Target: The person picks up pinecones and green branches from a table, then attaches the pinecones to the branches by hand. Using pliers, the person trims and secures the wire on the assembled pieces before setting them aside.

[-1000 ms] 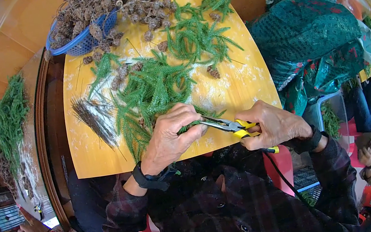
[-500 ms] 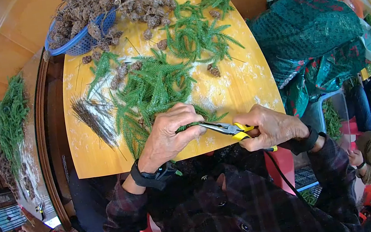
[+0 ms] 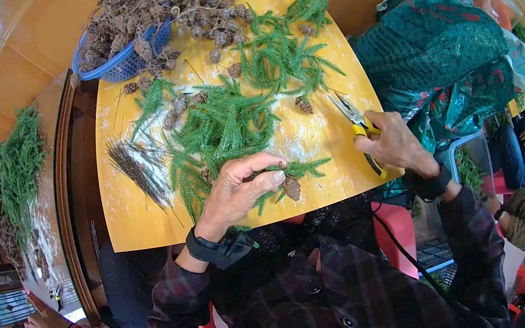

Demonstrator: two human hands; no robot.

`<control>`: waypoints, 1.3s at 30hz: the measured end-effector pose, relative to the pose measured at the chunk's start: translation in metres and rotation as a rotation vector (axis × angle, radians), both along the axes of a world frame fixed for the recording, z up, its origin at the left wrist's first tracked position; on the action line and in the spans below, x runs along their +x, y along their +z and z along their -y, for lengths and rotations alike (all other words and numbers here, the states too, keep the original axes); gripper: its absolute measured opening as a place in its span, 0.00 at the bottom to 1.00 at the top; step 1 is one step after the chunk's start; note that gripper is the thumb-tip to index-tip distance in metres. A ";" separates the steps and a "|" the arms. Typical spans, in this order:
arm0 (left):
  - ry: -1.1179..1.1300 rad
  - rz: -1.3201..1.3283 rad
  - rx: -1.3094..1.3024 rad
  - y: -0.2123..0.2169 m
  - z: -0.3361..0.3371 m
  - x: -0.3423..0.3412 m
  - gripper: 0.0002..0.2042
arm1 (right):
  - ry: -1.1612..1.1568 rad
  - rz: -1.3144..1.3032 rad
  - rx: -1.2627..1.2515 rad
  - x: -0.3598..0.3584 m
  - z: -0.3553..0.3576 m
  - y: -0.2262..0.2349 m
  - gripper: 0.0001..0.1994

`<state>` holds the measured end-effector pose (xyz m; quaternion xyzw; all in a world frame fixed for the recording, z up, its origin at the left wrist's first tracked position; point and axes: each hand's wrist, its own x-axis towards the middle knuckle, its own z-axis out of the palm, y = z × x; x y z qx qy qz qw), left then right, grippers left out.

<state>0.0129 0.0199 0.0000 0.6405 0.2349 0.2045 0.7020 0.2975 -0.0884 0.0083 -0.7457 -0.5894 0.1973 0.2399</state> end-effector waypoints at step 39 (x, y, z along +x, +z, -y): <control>0.000 -0.160 0.105 0.011 0.018 0.003 0.08 | 0.200 -0.969 -0.019 -0.074 -0.004 0.019 0.08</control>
